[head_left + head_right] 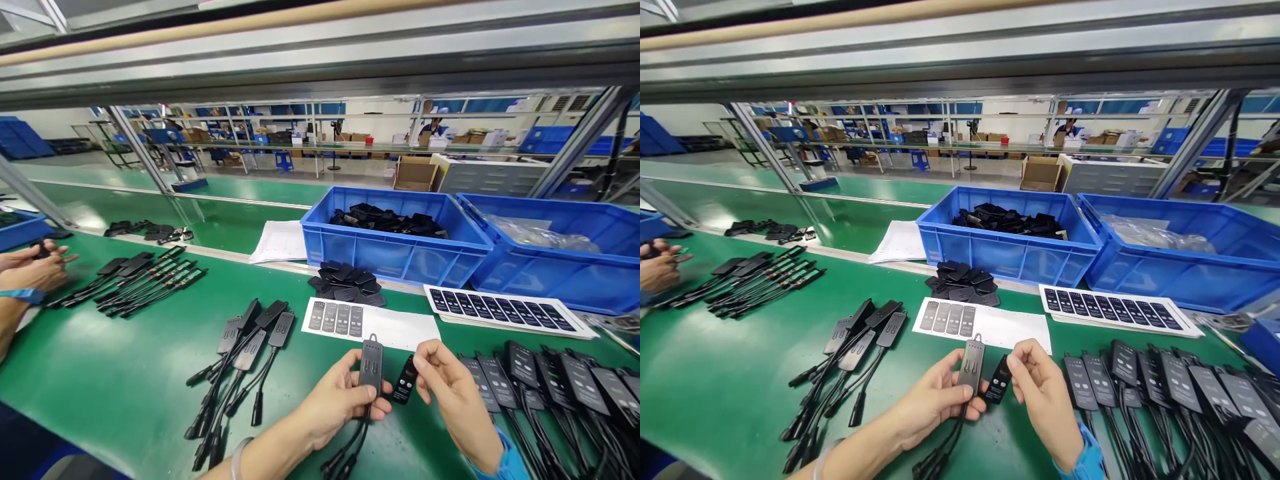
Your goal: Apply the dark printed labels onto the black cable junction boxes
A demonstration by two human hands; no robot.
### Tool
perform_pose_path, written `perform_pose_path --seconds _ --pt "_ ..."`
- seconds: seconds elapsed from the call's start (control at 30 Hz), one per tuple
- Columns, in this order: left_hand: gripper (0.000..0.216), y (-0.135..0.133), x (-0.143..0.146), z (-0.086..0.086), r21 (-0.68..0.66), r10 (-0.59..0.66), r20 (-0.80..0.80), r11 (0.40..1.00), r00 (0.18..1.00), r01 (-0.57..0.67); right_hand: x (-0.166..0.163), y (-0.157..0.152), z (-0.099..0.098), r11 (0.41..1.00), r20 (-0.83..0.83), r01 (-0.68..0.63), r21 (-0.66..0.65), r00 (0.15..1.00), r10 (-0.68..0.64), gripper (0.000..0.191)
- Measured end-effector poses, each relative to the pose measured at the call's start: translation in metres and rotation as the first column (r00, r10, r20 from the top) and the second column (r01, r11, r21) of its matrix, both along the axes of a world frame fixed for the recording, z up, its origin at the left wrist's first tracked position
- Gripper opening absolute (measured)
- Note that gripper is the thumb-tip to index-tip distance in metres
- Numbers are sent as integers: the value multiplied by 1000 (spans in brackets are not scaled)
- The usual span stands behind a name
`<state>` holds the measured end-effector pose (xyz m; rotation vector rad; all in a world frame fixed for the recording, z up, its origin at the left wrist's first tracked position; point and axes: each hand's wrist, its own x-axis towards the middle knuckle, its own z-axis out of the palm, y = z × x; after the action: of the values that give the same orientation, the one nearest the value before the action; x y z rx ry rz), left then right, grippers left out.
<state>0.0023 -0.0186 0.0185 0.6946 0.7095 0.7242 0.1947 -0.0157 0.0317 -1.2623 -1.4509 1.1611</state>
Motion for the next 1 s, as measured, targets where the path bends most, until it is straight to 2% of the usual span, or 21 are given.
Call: perform_pose_path --seconds 0.2,0.37,0.57,0.87,1.0 --pt "60 -11 4 -1 75 -84 34 994 996 81 -6 -2 4 995 23 -20 -101 999 22 52" --pt "73 -16 5 3 60 -123 28 991 992 121 -12 -5 8 996 67 10 -86 998 -4 52" --pt "61 -18 5 3 67 -144 49 988 988 140 -16 -9 11 994 97 10 -105 995 0 50" --pt "60 -21 6 3 131 -157 27 980 987 152 -15 -11 4 993 78 11 -118 997 -1 46" --pt "49 -22 7 1 169 -155 18 974 988 150 -15 -11 1 993 110 46 -104 993 -35 44"
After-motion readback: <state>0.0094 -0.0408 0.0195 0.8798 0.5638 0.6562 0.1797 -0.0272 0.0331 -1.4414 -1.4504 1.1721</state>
